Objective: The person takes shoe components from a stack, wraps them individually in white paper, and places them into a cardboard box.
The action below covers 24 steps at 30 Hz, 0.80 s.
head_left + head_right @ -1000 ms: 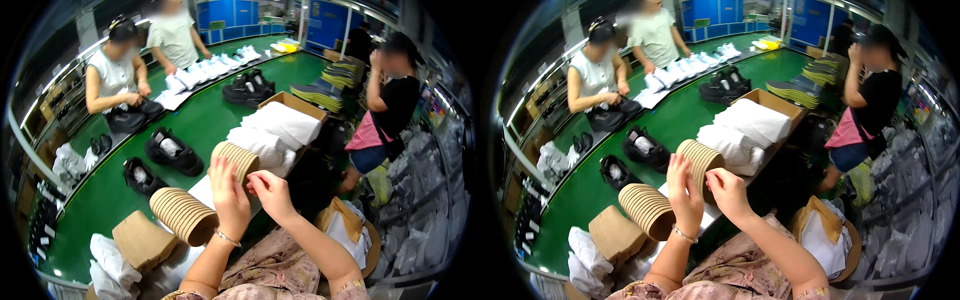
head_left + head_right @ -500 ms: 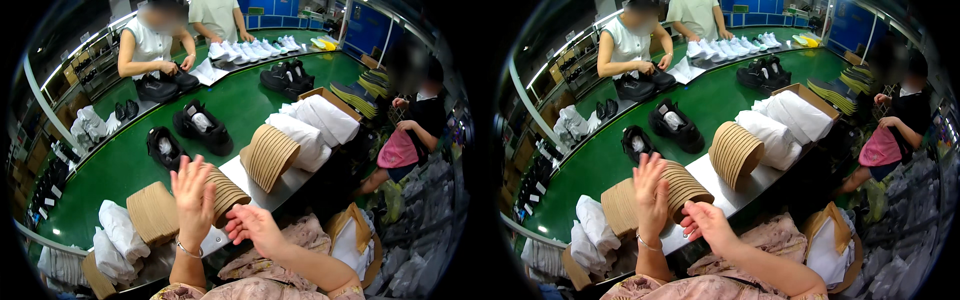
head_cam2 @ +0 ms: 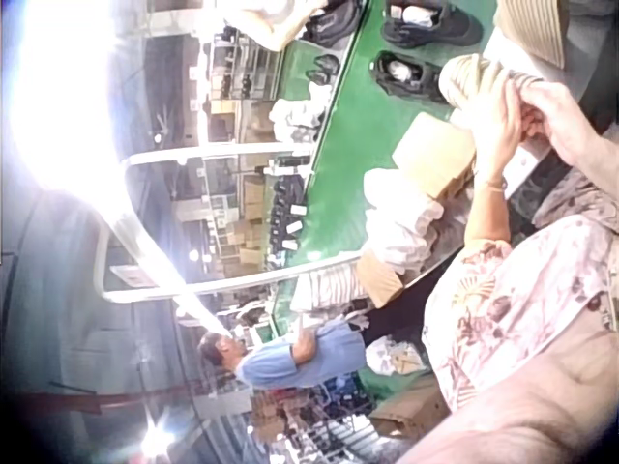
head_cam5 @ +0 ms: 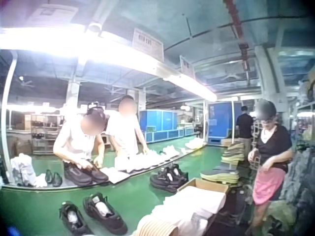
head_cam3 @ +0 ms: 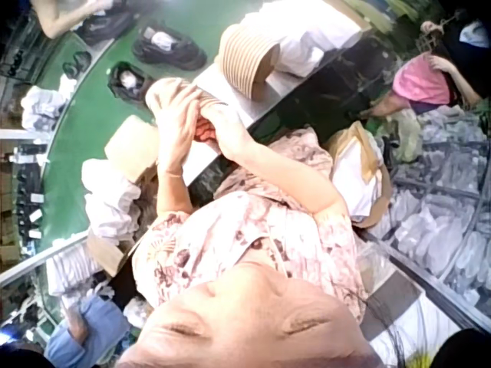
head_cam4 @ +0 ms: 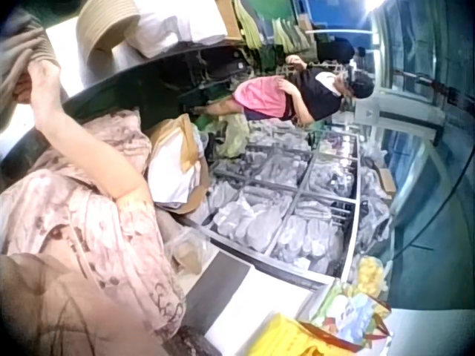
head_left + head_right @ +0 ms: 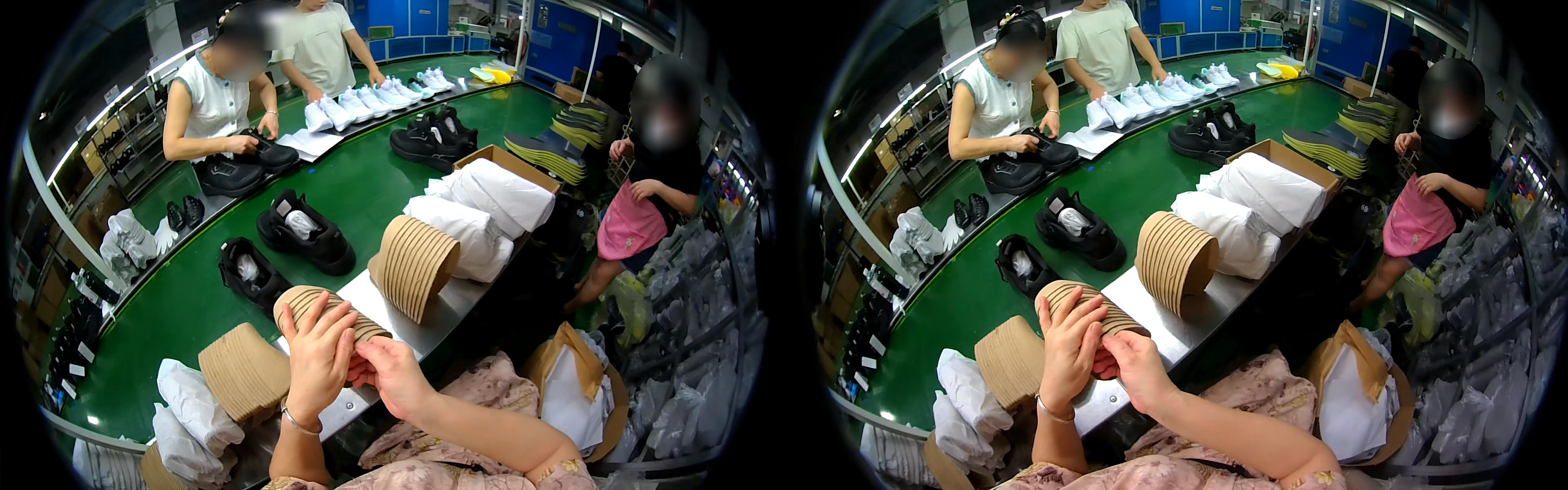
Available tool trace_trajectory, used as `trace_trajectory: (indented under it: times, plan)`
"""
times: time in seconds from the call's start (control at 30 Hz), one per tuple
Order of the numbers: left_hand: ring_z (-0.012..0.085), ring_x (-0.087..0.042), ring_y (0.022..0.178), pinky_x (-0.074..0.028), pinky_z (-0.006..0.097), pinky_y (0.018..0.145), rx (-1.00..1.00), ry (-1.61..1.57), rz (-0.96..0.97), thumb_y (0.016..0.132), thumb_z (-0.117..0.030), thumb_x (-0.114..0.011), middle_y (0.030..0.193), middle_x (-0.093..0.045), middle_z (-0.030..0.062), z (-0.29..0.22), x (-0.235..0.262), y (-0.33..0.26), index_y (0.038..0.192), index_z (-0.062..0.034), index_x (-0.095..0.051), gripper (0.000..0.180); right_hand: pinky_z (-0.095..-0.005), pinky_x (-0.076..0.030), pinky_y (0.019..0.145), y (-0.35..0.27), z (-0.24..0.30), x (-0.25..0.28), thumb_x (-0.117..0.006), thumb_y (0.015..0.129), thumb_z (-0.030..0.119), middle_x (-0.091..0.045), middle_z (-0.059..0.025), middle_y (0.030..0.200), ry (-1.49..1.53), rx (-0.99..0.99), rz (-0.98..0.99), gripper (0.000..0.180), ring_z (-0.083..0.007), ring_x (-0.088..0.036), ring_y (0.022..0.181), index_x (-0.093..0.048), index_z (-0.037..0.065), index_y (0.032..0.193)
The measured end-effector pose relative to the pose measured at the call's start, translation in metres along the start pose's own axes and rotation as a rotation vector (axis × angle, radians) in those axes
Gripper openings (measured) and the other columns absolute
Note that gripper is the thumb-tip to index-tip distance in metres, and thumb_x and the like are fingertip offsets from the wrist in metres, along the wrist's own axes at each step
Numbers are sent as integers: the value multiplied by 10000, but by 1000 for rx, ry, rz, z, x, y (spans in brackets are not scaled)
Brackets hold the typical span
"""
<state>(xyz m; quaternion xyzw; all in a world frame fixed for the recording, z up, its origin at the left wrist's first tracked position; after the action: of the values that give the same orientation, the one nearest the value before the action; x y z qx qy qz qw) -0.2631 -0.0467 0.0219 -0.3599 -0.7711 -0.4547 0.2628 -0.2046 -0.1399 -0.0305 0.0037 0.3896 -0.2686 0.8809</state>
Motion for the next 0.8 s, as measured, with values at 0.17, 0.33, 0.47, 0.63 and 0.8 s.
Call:
trace_trajectory:
  times: [0.17, 0.33, 0.47, 0.63, 0.8]
  plan:
    - [270, -461, 1174, -86, 520, 1059, -12, -6, 34, 861, -122, -512, 1069, -626, 68, 1, 2, -2, 971, -46, -650, 192, -235, -459, 617, -8, -7, -4, -447, 936, 183, -614, -61, 776, -36, 44, -60, 213, -124, -583, 672, -566, 23, 860]
    - [249, -444, 1195, -75, 479, 1070, -29, -3, 66, 867, -102, -505, 1093, -619, 65, -4, 4, -3, 979, -34, -642, 189, -238, -460, 628, -17, -11, -4, -457, 932, 171, -614, -66, 776, 3, 85, -114, 207, -125, -581, 673, -566, 11, 856]
    - [242, -438, 1207, -80, 454, 1076, 18, -4, 52, 865, -80, -507, 1096, -619, 68, 2, 3, 4, 984, -36, -640, 184, -252, -478, 670, -44, -19, 14, -475, 918, 142, -615, -78, 803, -65, 77, -104, 187, -138, -595, 716, -566, -14, 870]
    - [269, -454, 1198, -107, 479, 1070, 2, -29, 50, 843, -92, -531, 1085, -627, 69, 2, 4, 1, 957, -24, -645, 175, -296, -485, 795, -73, 4, 42, -474, 910, 119, -613, -91, 933, 74, 41, -47, 192, -163, -600, 866, -563, -34, 982]
    - [313, -405, 1247, -135, 479, 1084, -21, 7, -76, 884, -105, -505, 1224, -538, 150, -14, 9, -2, 1076, 16, -582, 239, -270, -490, 725, -121, 65, 78, -524, 876, 122, -605, -38, 851, -199, -148, -24, 151, -115, -583, 757, -601, -3, 912]
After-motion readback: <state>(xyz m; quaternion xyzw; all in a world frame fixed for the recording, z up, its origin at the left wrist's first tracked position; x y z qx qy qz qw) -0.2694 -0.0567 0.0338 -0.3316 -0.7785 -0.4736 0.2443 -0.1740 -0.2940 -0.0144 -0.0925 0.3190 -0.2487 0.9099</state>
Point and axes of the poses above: each hand's wrist, its own y-axis towards the middle knuckle, its own x-axis out of the back of the hand, z = x × y, the point moved 3 cm from there along y, towards the middle knuckle
